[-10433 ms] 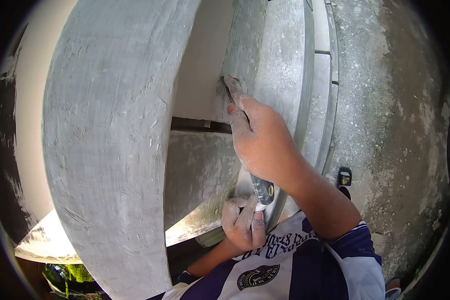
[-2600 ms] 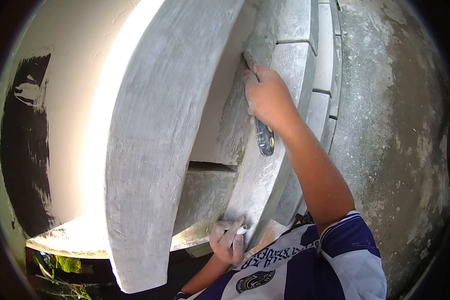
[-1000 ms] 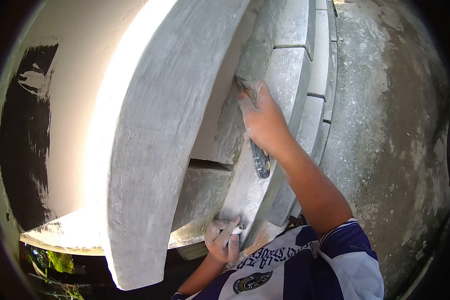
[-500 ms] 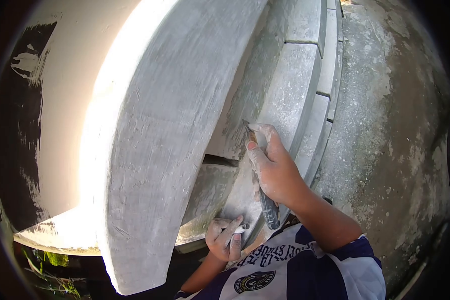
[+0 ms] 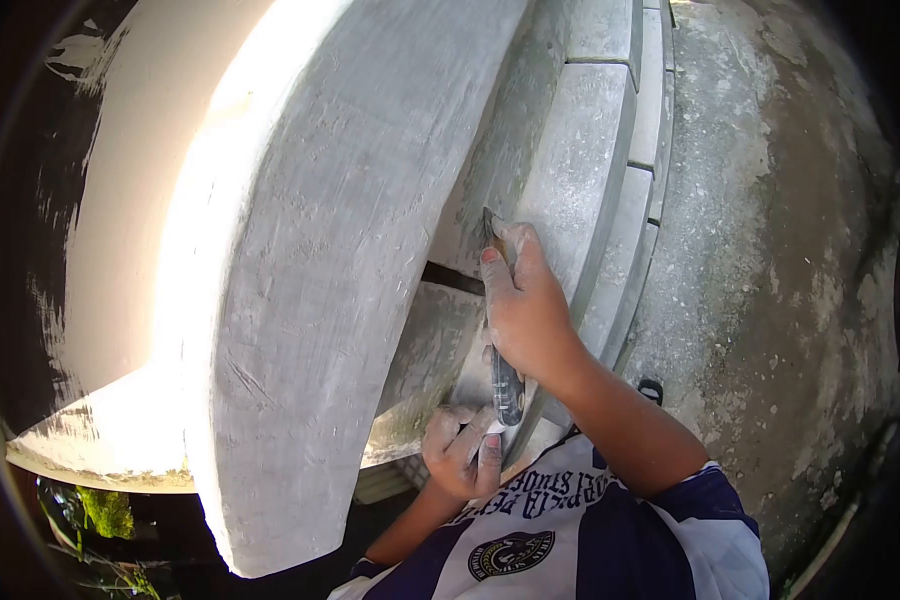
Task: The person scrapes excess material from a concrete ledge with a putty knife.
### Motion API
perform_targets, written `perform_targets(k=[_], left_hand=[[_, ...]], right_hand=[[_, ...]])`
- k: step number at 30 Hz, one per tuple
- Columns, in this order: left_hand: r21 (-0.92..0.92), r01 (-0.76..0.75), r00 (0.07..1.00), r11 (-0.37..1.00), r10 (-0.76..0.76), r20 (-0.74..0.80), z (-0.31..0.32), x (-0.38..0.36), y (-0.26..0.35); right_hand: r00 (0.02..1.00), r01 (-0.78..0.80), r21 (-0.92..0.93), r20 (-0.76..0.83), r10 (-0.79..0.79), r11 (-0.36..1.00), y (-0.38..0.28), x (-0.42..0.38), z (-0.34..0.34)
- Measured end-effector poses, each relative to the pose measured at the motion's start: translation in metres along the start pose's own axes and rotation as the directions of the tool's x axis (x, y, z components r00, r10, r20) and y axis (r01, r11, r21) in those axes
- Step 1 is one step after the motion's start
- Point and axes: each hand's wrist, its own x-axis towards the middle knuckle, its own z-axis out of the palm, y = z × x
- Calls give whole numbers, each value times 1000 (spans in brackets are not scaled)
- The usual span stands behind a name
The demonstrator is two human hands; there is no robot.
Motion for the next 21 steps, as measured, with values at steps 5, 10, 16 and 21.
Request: perform_targets(k=[5, 10, 16, 21], left_hand=[[4, -16, 999, 1000, 16, 28, -1, 0, -1], [15, -23, 999, 1000, 23, 38, -1, 1, 0], [3, -60, 997, 998, 60, 44, 1, 0, -3], [-13, -42, 998, 999, 43, 43, 2, -4, -3]], right_hand=[[994, -112, 13, 22, 112, 994, -38, -7, -11], [996, -87, -11, 23, 87, 996, -31, -10, -11], [999, -24, -46, -37, 22, 999, -10, -14, 0], [998, -60, -19, -31, 60, 998, -18, -20, 0]])
